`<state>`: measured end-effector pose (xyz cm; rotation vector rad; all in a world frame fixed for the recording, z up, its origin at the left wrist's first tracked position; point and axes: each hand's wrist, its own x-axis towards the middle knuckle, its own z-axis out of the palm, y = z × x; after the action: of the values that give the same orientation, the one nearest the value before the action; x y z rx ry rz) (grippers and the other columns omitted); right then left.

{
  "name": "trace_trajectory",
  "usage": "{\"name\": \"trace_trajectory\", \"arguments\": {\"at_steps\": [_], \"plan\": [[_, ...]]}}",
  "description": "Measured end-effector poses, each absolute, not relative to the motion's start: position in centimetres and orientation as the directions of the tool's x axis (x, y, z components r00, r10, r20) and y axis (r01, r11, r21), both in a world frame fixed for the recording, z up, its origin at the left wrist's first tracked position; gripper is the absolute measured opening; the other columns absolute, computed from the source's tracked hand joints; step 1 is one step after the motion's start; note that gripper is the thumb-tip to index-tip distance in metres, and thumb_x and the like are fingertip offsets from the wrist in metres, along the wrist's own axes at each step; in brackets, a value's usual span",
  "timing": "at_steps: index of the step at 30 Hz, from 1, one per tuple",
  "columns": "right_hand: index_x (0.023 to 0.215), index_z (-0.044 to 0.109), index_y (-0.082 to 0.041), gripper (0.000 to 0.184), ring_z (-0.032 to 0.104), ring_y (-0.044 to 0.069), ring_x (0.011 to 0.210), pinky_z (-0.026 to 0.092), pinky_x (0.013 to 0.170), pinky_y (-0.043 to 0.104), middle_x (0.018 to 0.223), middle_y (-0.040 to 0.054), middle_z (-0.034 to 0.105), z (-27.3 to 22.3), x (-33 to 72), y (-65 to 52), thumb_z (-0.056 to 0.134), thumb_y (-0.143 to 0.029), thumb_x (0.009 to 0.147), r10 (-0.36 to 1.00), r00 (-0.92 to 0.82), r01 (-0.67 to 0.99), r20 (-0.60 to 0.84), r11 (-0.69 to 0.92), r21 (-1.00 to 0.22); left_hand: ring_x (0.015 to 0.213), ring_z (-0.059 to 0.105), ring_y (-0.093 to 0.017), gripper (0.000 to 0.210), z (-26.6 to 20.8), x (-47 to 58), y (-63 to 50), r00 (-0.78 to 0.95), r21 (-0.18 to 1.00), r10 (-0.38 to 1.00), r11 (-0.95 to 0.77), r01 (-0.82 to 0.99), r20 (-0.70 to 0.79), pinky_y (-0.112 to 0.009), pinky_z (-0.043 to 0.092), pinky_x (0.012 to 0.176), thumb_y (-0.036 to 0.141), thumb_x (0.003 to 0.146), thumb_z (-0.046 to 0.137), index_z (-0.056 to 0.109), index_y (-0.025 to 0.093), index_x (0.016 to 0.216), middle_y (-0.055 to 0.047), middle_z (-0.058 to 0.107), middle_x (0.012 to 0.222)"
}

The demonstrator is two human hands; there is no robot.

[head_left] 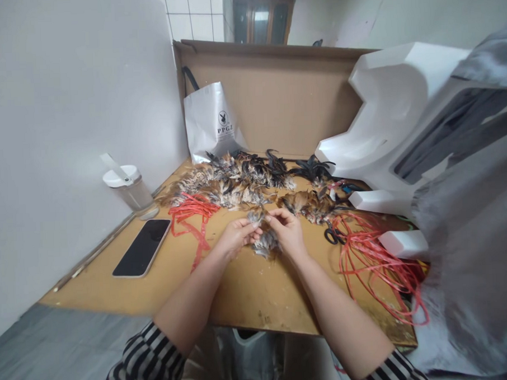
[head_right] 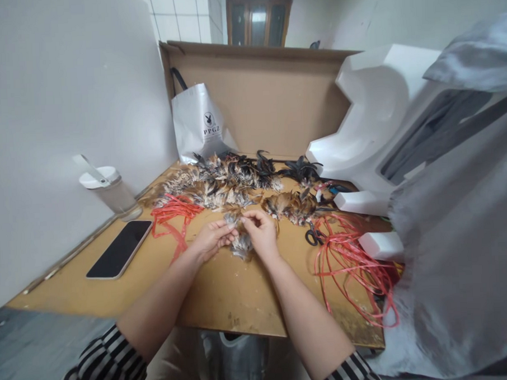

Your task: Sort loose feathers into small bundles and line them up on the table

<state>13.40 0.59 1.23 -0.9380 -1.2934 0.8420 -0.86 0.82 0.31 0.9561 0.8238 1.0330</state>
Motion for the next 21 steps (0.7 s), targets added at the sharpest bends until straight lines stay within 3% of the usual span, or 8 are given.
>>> {"name": "trace_trajectory", "arguments": {"at_steps": [9, 16, 21], "plan": [[0.075, 0.053, -0.018, 0.018, 0.036, 0.007, 0.045, 0.030, 0.044, 0.020, 0.054, -0.0052, 0.045, 1.07, 12.93, 0.39, 0.061, -0.032, 0.065, 0.967, 0.065, -0.204, 0.248, 0.256, -0.945, 0.047, 0.052, -0.003, 0.004, -0.06, -1.46, 1.53, 0.295, 0.765, 0.941, 0.313, -0.563, -0.168, -0.011, 0.041, 0.043, 0.010, 0.069, 0.060, 0.057, 0.008, 0.072, -0.003, 0.060, 0.064], [0.085, 0.056, -0.019, 0.027, 0.038, 0.006, 0.045, 0.030, 0.043, 0.019, 0.063, -0.0033, 0.051, 1.17, 12.62, 0.25, 0.065, -0.031, 0.063, 0.978, -0.019, -0.279, 0.208, 0.195, -0.940, 0.046, 0.051, -0.003, 0.005, 0.03, -1.29, 1.47, 0.275, 0.785, 0.952, 0.270, -0.557, -0.133, -0.011, 0.040, 0.042, 0.012, 0.069, 0.061, 0.059, 0.008, 0.071, -0.003, 0.060, 0.062], [0.080, 0.058, -0.018, 0.024, 0.040, 0.006, 0.047, 0.033, 0.045, 0.019, 0.060, -0.0037, 0.052, 1.12, 12.42, 0.24, 0.066, -0.031, 0.061, 0.978, -0.011, -0.245, 0.210, 0.201, -0.948, 0.047, 0.051, -0.003, 0.008, 0.07, -1.18, 1.36, 0.276, 0.812, 0.955, 0.249, -0.528, -0.113, -0.011, 0.040, 0.043, 0.014, 0.067, 0.063, 0.060, 0.008, 0.072, -0.002, 0.060, 0.062]]}}
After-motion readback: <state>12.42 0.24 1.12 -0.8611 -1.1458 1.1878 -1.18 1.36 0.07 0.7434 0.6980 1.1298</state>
